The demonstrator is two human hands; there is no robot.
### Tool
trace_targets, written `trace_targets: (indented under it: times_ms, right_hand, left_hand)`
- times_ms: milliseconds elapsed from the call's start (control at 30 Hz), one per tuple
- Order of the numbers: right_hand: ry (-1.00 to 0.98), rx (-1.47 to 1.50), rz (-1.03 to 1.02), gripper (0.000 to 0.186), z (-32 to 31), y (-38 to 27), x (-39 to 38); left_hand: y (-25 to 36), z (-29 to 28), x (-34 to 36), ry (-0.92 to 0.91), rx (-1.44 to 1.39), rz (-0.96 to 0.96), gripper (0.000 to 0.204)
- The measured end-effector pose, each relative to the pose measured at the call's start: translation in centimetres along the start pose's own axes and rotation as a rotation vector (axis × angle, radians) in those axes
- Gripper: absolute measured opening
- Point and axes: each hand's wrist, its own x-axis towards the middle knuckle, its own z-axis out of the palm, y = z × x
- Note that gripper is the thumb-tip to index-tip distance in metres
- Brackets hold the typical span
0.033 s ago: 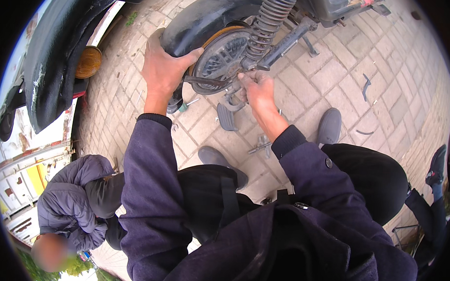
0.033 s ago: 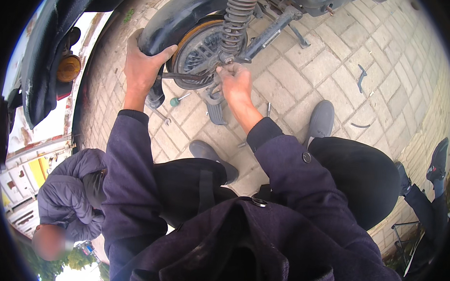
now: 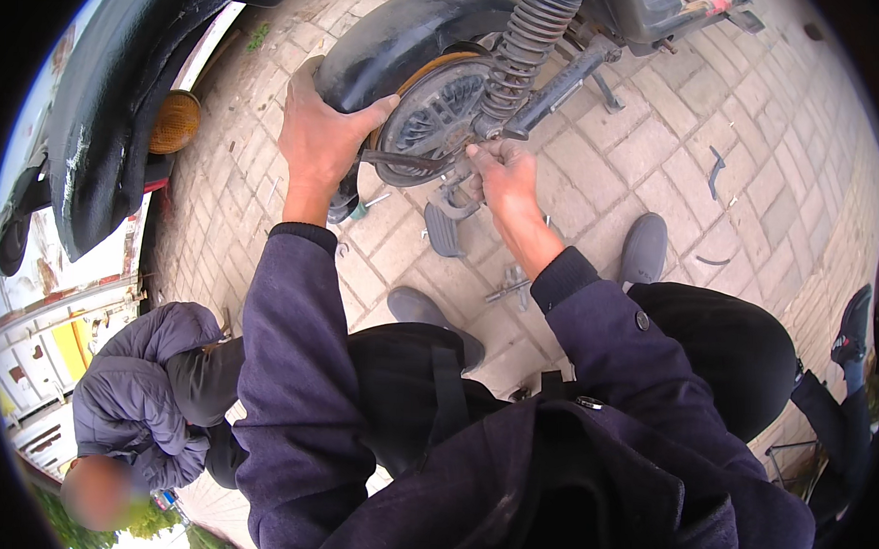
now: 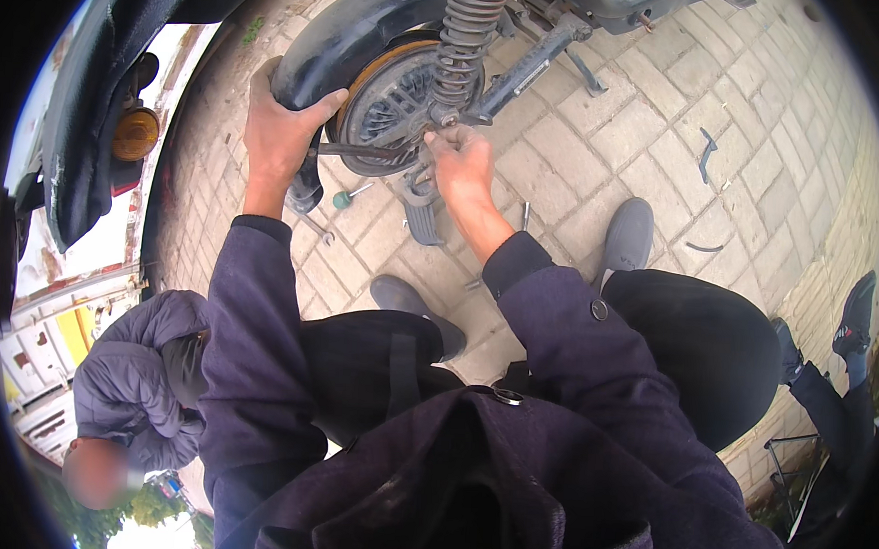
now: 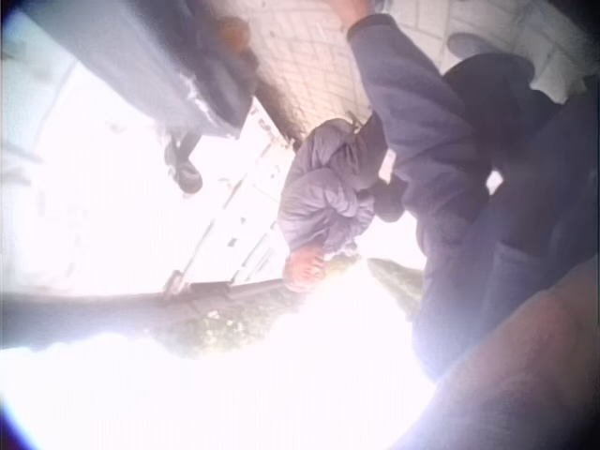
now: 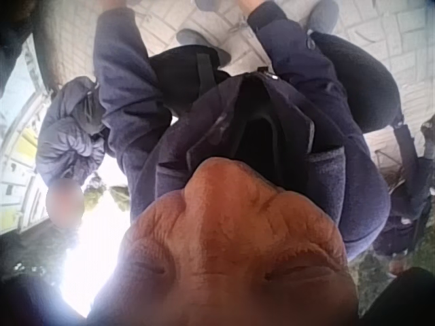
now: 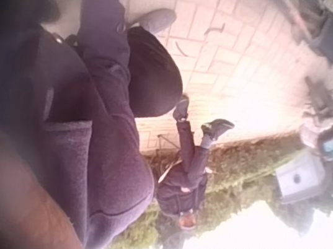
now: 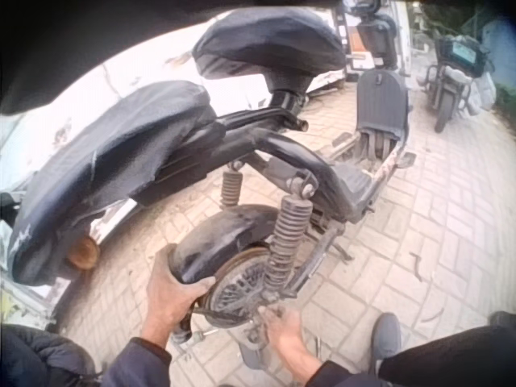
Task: The person uses a T-handle wrench to tighten bolts on the rear wheel hub of a motorcycle. They then pick up the rear fender and attach it to the frame, securing it with bolts using the wrench.
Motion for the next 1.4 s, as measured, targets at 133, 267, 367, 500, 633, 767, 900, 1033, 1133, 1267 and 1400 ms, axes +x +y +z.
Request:
trace_targets:
  times_ms: [133, 267, 367, 500, 633, 767, 900, 1033, 1133, 1267, 1400]
  right_hand:
    - [0.002, 0.082, 0.046, 0.014, 0.2, 0.1, -0.2]
    - [0.027, 0.207, 0.070, 0.014, 0.5, 0.2, -0.4]
    - [0.034, 0.226, 0.092, 0.015, 0.7, 0.2, -0.5]
    - [0.028, 0.222, 0.075, 0.015, 0.7, 0.0, -0.4]
    - [0.028, 0.223, 0.072, 0.014, 0.7, -0.2, -0.6]
    - [0.024, 0.192, 0.045, 0.012, 0.7, -0.3, -0.8]
    - [0.053, 0.106, -0.001, 0.015, 0.8, -0.2, -0.7]
    - [0.113, -0.037, -0.064, 0.015, 1.0, 0.2, -0.4]
    - [0.161, -0.141, -0.137, 0.015, 1.2, 0.4, -0.5]
    - [0.166, -0.027, -0.090, 0.015, 1.4, 0.6, -0.8]
    - [0.192, -0.092, -0.138, 0.015, 1.7, 0.4, -1.0]
  left_hand:
    - [0.2, -0.2, 0.1, -0.009, -0.018, 0.000, 0.094]
    - [0.0, -0.2, 0.1, -0.031, -0.090, -0.066, 0.094]
    - [-0.2, -0.1, 0.3, -0.040, -0.137, -0.088, 0.094]
    - [-0.6, 0.0, 0.5, -0.040, -0.120, -0.083, 0.094]
    - [-0.8, 0.0, 0.6, -0.041, -0.131, -0.072, 0.094]
    - [-0.8, 0.0, 0.6, -0.061, -0.174, -0.079, 0.094]
    - [-0.7, 0.0, 0.9, -0.048, -0.125, -0.075, 0.094]
    - [-0.8, 0.1, 0.9, -0.052, -0.137, -0.059, 0.094]
    - [-0.9, 0.0, 0.9, -0.060, -0.145, -0.065, 0.094]
    - [-0.9, 0.0, 1.0, -0.059, -0.149, -0.057, 0.094]
    - [-0.8, 0.0, 1.0, -0.056, -0.122, -0.056, 0.094]
